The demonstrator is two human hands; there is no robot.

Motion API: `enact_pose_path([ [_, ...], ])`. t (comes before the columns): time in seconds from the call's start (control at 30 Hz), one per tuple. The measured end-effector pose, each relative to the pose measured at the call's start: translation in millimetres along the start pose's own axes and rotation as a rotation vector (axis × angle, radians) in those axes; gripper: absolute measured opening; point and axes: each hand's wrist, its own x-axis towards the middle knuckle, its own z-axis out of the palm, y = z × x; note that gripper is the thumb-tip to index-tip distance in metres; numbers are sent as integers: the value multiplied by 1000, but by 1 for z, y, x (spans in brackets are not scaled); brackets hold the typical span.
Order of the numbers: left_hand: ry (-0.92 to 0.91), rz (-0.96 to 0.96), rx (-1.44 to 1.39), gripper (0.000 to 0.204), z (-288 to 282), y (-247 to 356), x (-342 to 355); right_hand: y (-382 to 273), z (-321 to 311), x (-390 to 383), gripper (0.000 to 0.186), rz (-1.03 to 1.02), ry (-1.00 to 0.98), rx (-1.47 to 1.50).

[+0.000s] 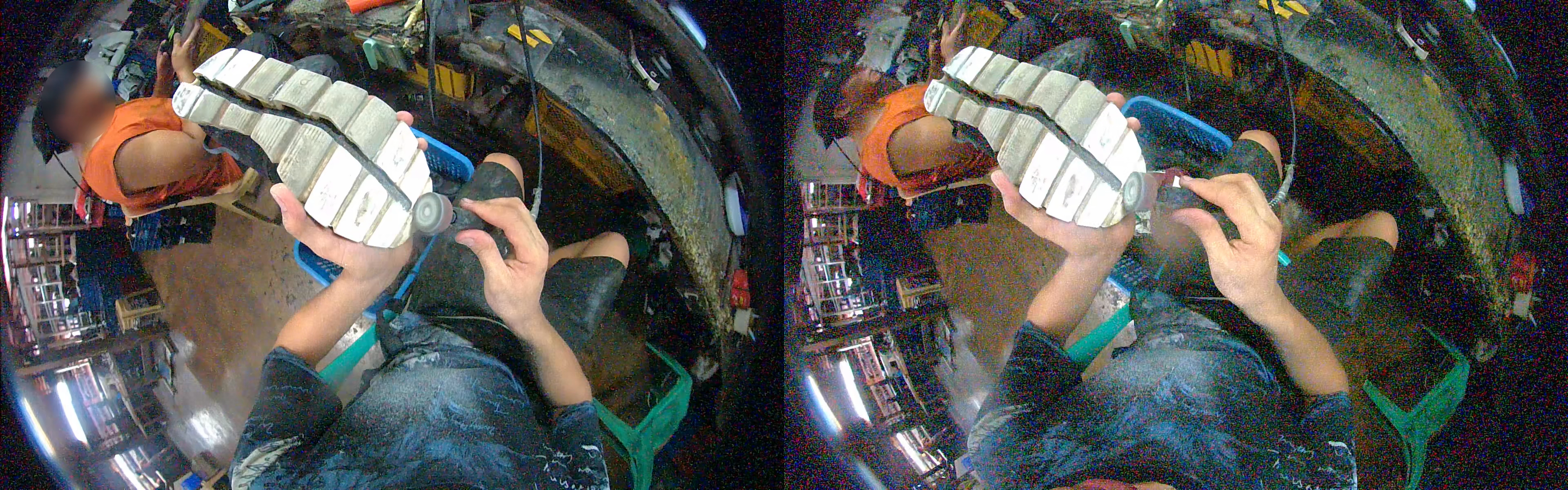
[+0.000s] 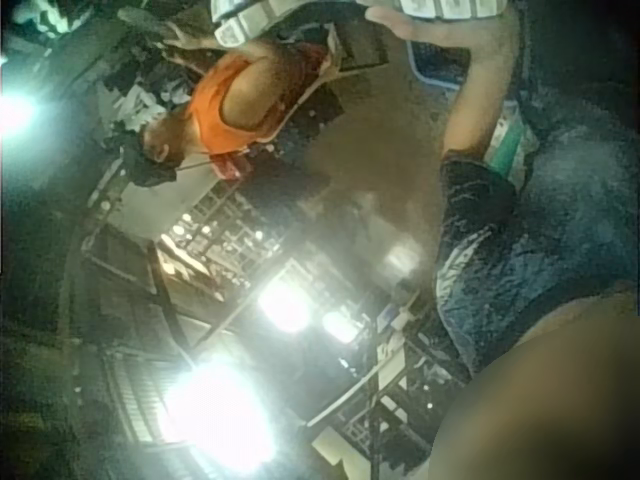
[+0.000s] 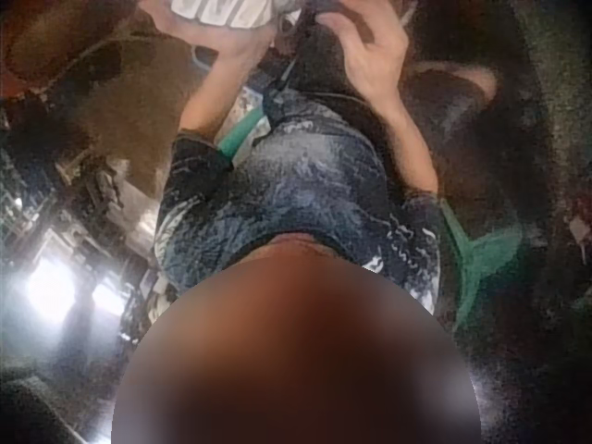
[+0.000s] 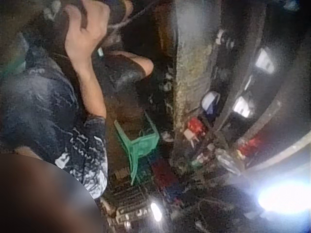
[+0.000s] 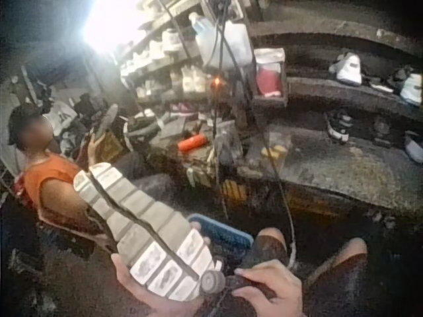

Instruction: The person uses a rotary grinding tool to smooth the sole of a sneaker. They hold the shoe with one hand and guide the tool across the tread with the other, repeatedly repositioning the shoe to cover different areas of the sole.

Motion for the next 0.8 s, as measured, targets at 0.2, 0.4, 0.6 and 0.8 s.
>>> enact_pose_path([
  [0.2, 99, -3, 71, 114, -1, -1, -2, -3, 1, -5, 35, 2, -25, -8],
  [0.4, 43, -26, 65, 113, -6, 1, -1, -4, 1, -9, 33, -23, -50, -15],
  [0.6, 141, 53, 194, 114, -2, -4, -1, -1, -4, -4, 31, 66, -15, -14],
  [0.8, 15, 15, -38, 115, -5, -3, 2, 1, 1, -3, 32, 26, -34, 15],
])
